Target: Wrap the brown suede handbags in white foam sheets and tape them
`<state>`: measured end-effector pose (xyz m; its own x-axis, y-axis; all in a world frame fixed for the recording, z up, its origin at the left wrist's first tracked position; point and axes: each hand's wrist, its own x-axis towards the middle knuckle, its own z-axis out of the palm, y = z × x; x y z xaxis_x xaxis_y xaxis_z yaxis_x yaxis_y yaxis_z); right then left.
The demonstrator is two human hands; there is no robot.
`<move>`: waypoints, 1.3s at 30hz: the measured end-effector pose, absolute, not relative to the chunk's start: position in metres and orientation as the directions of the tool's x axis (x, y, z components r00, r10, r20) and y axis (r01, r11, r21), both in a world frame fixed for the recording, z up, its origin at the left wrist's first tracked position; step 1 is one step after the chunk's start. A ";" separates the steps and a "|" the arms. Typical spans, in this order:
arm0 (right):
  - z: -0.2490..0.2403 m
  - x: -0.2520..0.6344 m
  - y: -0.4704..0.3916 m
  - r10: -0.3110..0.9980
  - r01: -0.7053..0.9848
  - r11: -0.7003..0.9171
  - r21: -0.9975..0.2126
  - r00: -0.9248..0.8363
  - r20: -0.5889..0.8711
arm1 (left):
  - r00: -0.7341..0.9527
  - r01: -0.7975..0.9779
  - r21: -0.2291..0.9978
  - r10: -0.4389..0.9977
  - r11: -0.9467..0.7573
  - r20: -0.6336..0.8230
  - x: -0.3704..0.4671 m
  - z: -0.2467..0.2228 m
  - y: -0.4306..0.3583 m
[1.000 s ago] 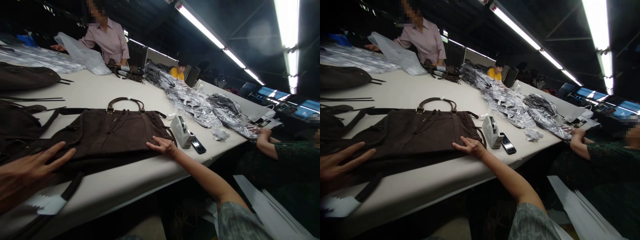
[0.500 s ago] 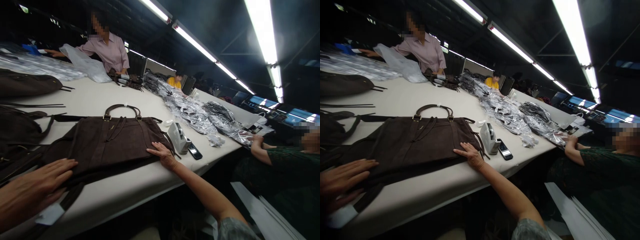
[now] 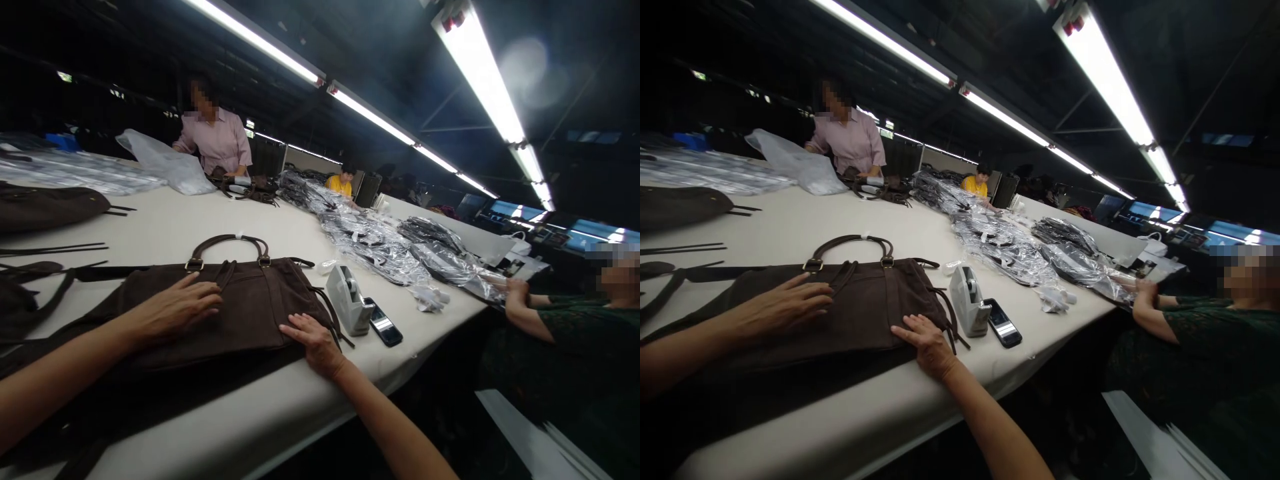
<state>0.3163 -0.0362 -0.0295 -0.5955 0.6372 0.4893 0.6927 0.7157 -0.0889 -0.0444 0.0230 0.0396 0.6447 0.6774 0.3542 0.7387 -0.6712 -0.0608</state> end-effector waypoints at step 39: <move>-0.008 0.281 -0.036 0.975 0.979 0.070 -0.190 -0.026 0.222 | 0.730 0.671 0.211 0.683 -0.711 -0.022 -0.018 -0.009 -0.031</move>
